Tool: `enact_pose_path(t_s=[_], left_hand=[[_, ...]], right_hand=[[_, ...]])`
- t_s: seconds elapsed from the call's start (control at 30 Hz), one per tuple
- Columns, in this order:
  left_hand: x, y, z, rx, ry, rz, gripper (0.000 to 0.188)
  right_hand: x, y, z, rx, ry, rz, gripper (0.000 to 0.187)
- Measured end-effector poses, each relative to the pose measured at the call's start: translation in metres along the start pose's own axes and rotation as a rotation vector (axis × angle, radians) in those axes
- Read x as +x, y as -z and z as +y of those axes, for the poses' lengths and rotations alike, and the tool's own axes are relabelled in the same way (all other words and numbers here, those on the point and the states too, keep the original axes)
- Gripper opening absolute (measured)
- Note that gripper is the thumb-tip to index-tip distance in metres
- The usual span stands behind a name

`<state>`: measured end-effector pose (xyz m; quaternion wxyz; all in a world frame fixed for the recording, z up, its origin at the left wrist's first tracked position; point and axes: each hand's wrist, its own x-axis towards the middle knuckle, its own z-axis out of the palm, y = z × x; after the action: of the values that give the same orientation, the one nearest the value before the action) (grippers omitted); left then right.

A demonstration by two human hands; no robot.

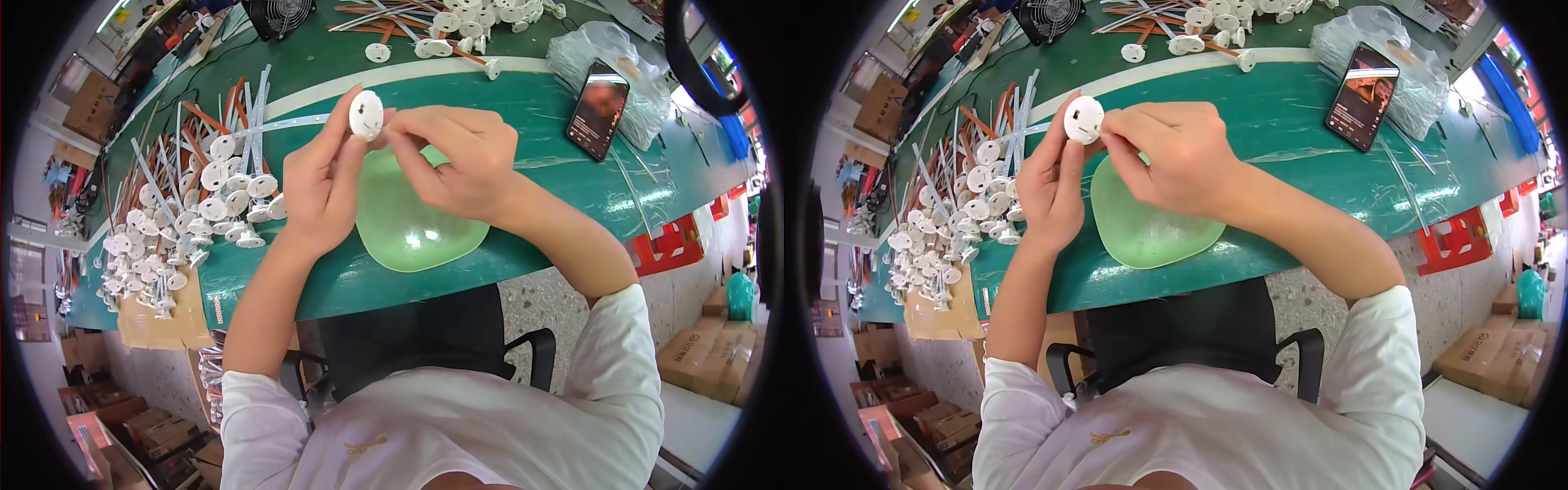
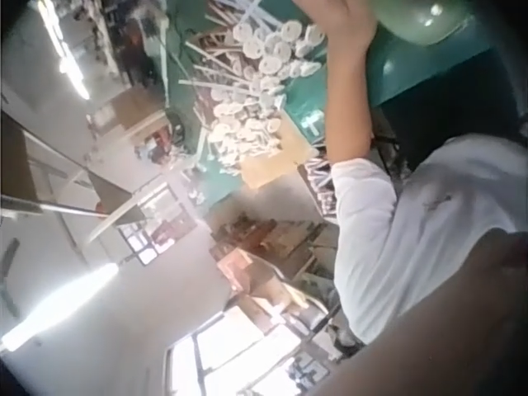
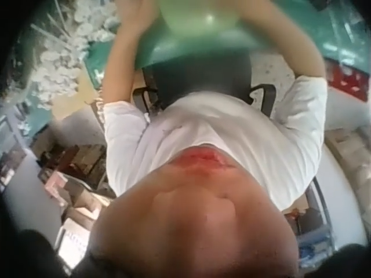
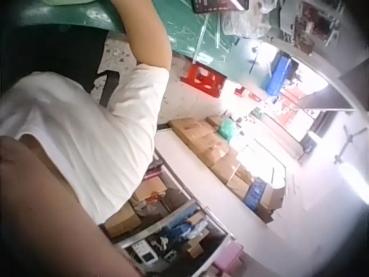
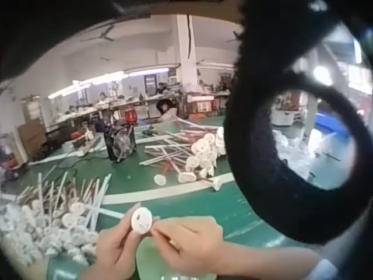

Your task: Assembling plastic bases and translucent strips for a light-related product.

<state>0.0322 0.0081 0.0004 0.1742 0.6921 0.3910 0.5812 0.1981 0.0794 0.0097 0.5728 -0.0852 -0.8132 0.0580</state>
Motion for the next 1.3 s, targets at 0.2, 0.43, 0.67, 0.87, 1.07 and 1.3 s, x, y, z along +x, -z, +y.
enact_pose_path(t_s=[0.2, 0.43, 0.67, 0.87, 1.07, 1.3], left_hand=[[-0.001, 0.002, -0.005, 0.092, -0.052, -0.018, 0.045], [-0.001, 0.005, -0.001, 0.094, 0.069, 0.029, 0.045], [-0.004, 0.006, -0.010, 0.152, -0.015, 0.008, 0.044], [-0.005, 0.006, -0.007, 0.331, -0.070, -0.019, 0.044], [-0.003, 0.007, -0.009, 0.374, -0.133, -0.042, 0.041], [-0.001, 0.013, -0.003, 0.238, 0.017, -0.008, 0.039]], right_hand=[[0.000, 0.000, 0.000, 0.023, -0.056, -0.004, 0.013], [0.000, -0.008, -0.002, 0.024, 0.003, 0.021, 0.015], [-0.002, -0.004, 0.002, 0.050, -0.034, -0.006, 0.014], [-0.006, -0.005, 0.003, 0.039, -0.009, -0.017, 0.015], [-0.010, -0.010, 0.003, -0.012, 0.019, -0.025, 0.017], [-0.006, -0.007, -0.003, 0.180, -0.073, -0.107, 0.018]])
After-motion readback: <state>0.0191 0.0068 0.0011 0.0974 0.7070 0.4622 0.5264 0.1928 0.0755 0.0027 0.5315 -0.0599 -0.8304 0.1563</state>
